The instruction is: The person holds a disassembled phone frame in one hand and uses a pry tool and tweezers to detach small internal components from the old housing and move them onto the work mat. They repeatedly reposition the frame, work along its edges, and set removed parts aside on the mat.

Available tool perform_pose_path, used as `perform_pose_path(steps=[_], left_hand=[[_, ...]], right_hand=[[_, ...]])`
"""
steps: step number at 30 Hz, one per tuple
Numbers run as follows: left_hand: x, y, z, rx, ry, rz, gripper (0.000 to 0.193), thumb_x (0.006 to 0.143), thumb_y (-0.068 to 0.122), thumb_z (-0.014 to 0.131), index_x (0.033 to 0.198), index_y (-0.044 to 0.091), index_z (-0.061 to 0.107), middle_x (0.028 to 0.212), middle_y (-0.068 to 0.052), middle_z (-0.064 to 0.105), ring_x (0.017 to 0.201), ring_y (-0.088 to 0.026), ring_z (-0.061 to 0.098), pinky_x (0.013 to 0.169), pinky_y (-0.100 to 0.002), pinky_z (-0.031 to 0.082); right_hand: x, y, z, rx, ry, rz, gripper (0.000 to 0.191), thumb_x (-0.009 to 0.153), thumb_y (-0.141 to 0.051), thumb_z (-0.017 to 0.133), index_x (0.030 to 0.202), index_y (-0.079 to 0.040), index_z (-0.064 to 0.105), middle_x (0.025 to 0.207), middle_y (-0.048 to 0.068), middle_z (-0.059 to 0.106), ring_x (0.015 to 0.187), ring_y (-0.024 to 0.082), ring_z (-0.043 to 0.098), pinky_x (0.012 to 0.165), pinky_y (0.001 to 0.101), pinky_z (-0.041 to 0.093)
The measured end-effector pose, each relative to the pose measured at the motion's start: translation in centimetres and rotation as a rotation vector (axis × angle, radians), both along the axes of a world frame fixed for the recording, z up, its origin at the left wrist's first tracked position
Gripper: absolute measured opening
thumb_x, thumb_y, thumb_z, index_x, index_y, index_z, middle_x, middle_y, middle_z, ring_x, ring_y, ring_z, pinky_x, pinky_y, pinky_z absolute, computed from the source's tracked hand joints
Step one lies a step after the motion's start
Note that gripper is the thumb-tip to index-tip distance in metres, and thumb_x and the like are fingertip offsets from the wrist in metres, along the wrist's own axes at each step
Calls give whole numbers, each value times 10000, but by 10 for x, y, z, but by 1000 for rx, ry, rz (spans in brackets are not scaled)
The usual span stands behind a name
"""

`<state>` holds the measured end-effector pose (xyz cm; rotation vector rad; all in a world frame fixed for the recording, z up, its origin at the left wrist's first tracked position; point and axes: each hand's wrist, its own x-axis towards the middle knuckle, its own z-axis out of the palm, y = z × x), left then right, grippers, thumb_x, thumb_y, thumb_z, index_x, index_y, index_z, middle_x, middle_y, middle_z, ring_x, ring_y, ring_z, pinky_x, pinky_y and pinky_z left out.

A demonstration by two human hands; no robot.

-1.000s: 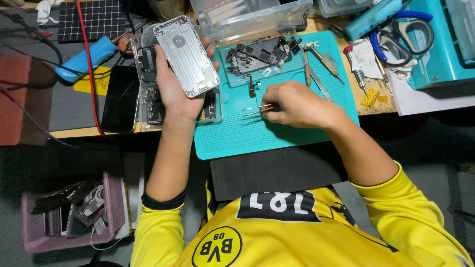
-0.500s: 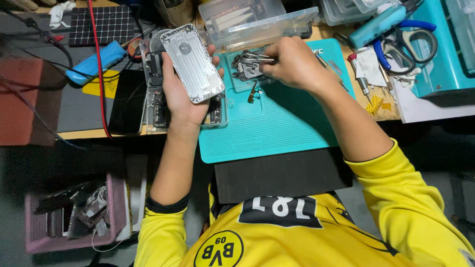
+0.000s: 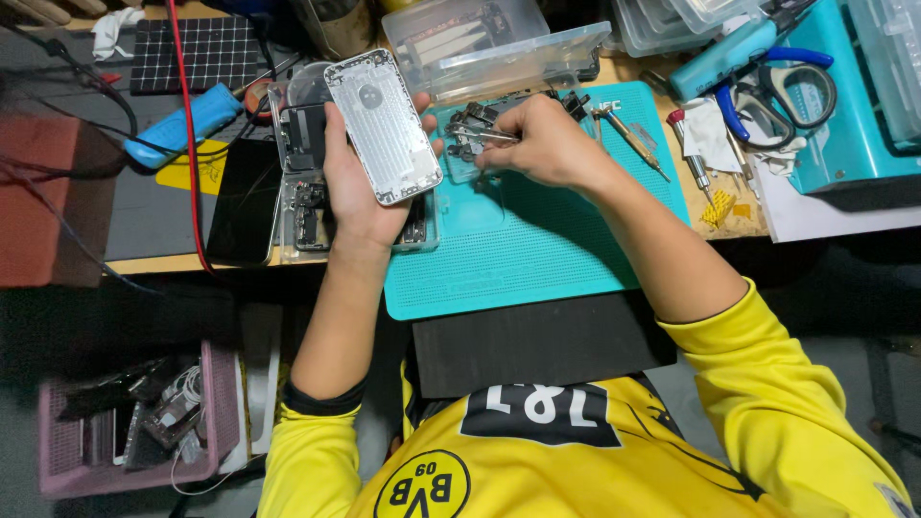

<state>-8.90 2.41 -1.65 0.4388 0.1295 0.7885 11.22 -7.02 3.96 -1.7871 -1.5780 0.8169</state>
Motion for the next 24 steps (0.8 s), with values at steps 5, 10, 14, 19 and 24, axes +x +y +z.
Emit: perform_pose_path(steps=[5, 10, 14, 19, 24], left_hand=[[1, -6, 4, 114, 46, 10, 693, 1092, 569, 310, 1519, 42, 450, 1376, -245, 625, 1140, -334, 672, 949, -495, 603], [9, -16, 9, 251, 90, 14, 685, 1115, 532, 274, 1475, -14, 478, 1343, -237, 632, 1164, -304, 675, 960, -484, 615], [17, -23, 8, 301, 91, -15, 664, 1138, 493, 258, 1416, -46, 528, 1326, -222, 638, 1182, -299, 667, 977, -477, 612], [23, -31, 5, 342, 137, -22, 647, 1140, 465, 243, 1408, -45, 538, 1336, -213, 641, 1196, -289, 654, 1007, -473, 606], [25, -33, 6, 341, 127, -39, 656, 1156, 465, 230, 1414, -52, 542, 1339, -220, 639, 1195, -297, 661, 1026, -486, 602]], right_hand=[[15, 3, 8, 94, 153, -99, 233, 874, -228, 838, 896, -6, 773, 655, -19, 572, 618, 59, 463, 558, 307, 374], [24, -1, 9, 336, -31, -147, 224, 938, -218, 790, 990, -1, 768, 675, -28, 624, 631, 32, 505, 554, 277, 419], [26, -12, 5, 334, -29, -162, 276, 1012, -242, 760, 925, 19, 737, 634, 0, 569, 604, 54, 468, 520, 293, 371], [27, -22, 1, 398, 79, -82, 235, 1084, -206, 700, 1069, 28, 709, 804, -14, 627, 731, 37, 511, 613, 259, 411], [27, -27, -2, 352, 322, -24, 209, 1114, -170, 603, 1212, -1, 676, 830, -36, 603, 714, 39, 522, 617, 231, 420]])
